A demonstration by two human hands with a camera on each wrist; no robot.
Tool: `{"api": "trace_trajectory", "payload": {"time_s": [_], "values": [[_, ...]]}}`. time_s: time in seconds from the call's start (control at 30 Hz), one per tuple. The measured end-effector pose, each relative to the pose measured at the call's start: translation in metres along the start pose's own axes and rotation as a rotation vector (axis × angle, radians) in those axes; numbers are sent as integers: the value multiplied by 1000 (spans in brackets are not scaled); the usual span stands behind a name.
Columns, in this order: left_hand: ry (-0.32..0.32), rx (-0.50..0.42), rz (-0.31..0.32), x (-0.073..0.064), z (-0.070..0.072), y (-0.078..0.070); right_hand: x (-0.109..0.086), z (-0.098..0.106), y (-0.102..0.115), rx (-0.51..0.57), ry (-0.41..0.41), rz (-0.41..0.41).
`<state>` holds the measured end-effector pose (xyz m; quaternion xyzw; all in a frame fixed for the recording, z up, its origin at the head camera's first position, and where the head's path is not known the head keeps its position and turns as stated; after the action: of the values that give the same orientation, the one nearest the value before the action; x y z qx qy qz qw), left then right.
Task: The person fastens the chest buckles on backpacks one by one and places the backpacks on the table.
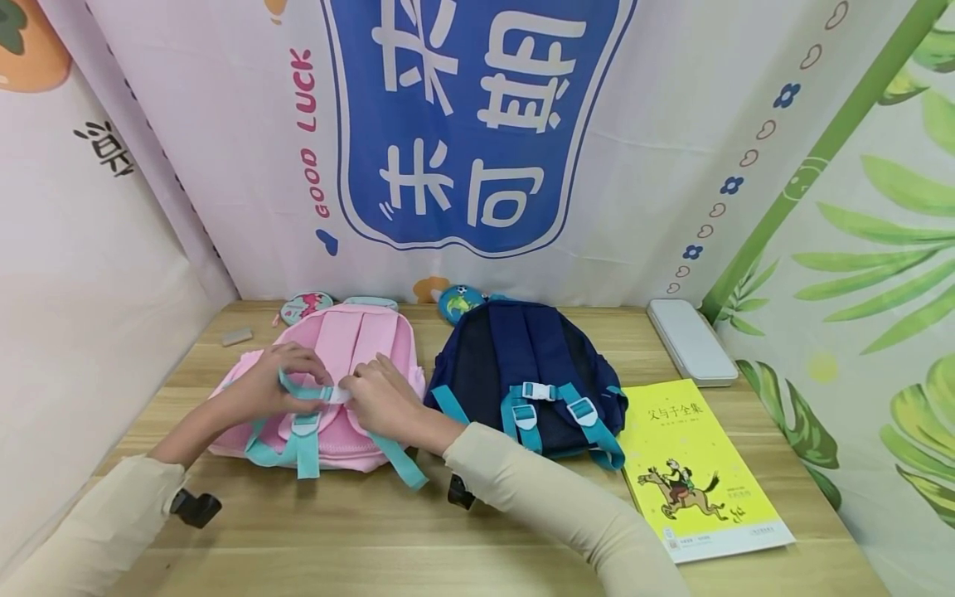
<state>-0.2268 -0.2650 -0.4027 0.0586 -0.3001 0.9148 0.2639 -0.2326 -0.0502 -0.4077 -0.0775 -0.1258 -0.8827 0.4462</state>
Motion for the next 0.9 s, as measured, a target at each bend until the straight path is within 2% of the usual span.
{"api": "trace_trajectory", "payload": {"time_s": [0.2, 0.43, 0.73, 0.9], "values": [[18, 6, 6, 0, 0, 2, 0, -2, 1, 3, 28, -9], [48, 14, 24, 0, 0, 1, 0, -4, 0, -44, 33, 7], [58, -5, 15, 1, -2, 2, -1, -3, 1, -37, 53, -5], [72, -15, 33, 1, -2, 4, -1, -3, 1, -31, 65, -10]]}}
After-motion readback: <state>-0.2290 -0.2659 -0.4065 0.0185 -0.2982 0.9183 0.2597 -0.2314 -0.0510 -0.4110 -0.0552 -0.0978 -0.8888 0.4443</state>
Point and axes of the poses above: each hand's wrist, its own x-axis towards the middle knuckle, its own z-axis out of the back of the hand, y = z × x, the point moved 1 cm from there along x, towards the middle knuckle, and after that the axes turned 2 degrees about z, right-handed, at the moved point
